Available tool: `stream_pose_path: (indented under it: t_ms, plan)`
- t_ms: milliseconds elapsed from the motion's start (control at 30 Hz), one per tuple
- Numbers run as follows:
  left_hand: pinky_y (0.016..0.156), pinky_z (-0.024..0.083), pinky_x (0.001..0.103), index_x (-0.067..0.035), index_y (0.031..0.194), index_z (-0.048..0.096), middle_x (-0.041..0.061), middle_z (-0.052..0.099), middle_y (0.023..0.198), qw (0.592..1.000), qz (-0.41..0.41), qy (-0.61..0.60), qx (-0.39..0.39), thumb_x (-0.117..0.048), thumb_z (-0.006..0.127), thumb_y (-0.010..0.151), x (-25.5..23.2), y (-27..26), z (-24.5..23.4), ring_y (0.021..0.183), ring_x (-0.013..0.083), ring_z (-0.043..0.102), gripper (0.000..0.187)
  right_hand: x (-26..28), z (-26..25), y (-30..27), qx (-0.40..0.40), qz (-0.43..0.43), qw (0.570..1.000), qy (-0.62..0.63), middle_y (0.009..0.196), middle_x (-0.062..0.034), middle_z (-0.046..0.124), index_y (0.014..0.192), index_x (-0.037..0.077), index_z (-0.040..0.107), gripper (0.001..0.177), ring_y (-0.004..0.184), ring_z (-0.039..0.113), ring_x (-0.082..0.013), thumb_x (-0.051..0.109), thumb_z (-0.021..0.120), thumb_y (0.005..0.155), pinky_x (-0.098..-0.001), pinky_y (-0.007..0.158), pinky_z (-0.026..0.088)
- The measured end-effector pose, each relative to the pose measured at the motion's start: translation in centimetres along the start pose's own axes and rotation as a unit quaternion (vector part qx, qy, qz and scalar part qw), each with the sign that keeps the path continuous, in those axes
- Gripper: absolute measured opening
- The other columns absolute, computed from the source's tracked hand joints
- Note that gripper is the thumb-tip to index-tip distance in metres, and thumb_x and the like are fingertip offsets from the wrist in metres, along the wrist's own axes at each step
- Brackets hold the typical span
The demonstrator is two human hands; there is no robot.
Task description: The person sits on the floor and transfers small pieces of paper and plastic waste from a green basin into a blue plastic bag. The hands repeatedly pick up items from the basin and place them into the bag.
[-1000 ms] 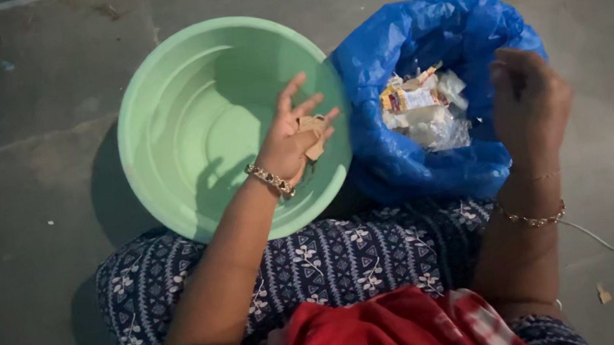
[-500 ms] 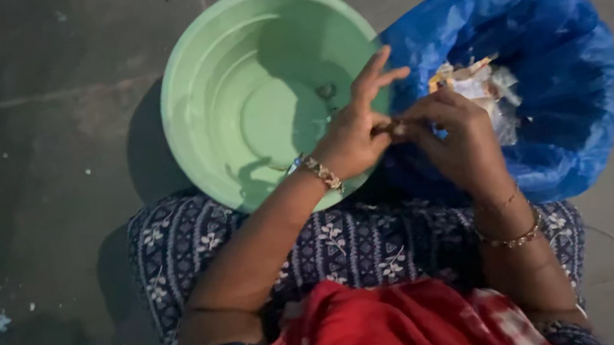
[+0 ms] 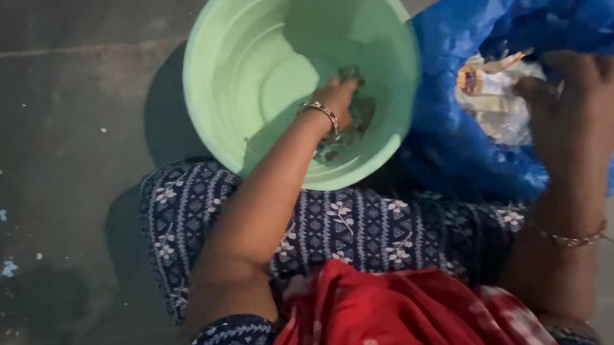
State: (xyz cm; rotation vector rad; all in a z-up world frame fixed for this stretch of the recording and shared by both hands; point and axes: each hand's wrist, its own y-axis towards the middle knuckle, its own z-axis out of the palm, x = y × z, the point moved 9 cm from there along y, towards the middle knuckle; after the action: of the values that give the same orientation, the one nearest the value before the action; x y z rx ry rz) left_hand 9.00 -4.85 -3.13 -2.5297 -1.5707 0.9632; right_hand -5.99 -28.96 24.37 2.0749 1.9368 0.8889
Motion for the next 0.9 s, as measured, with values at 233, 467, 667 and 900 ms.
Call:
stream_pose_path:
  t_ms: [233, 467, 667, 900]
  plan:
    - [0.1, 0.05, 0.046, -0.007, 0.125, 0.062, 0.021, 0.055, 0.133, 0.984, -0.039, 0.135, 0.108, -0.024, 0.085, 0.076, 1.0, 2.8, 6.0, 0.122, 0.0383, 0.056, 0.057, -0.8, 1.3, 0.0, 0.038, -0.001, 0.997, 0.068, 0.109, -0.0159, 0.065, 0.112, 0.006, 0.076, 0.019, 0.101, 0.064, -0.0316, 0.004, 0.083, 0.095, -0.0413, 0.089, 0.052]
    - [0.089, 0.055, 0.045, -0.006, 0.106, 0.073, 0.021, 0.07, 0.111, 0.993, 0.082, 0.066, 0.044, -0.015, 0.075, 0.081, 1.0, 5.4, 7.7, 0.103, 0.0379, 0.067, 0.027, -0.5, 0.9, 0.6, 0.032, 0.007, 0.993, 0.111, 0.106, -0.0137, 0.066, 0.108, 0.005, 0.076, 0.014, 0.094, 0.067, -0.0267, 0.001, 0.081, 0.096, -0.0356, 0.083, 0.054]
    - [0.072, 0.064, 0.037, 0.0, 0.101, 0.074, 0.019, 0.077, 0.099, 0.86, -0.026, -0.509, 0.028, 0.006, 0.065, 0.085, 0.3, 2.1, 1.1, 0.084, 0.0263, 0.075, 0.019, 0.2, 1.0, 0.9, 0.033, -0.008, 0.993, 0.11, 0.108, -0.0137, 0.068, 0.106, 0.004, 0.075, 0.013, 0.098, 0.068, -0.0268, 0.0, 0.081, 0.095, -0.036, 0.083, 0.055]
    - [0.076, 0.064, 0.03, 0.0, 0.105, 0.07, 0.012, 0.075, 0.102, 0.71, -0.015, -0.704, -0.014, 0.006, 0.069, 0.088, -5.3, -5.9, -5.8, 0.086, 0.0171, 0.073, 0.018, 2.4, 2.6, 1.4, 0.066, 0.025, 0.97, 0.232, 0.106, -0.0116, 0.073, 0.113, 0.003, 0.073, 0.018, 0.088, 0.072, -0.0197, 0.003, 0.081, 0.096, -0.031, 0.075, 0.057]
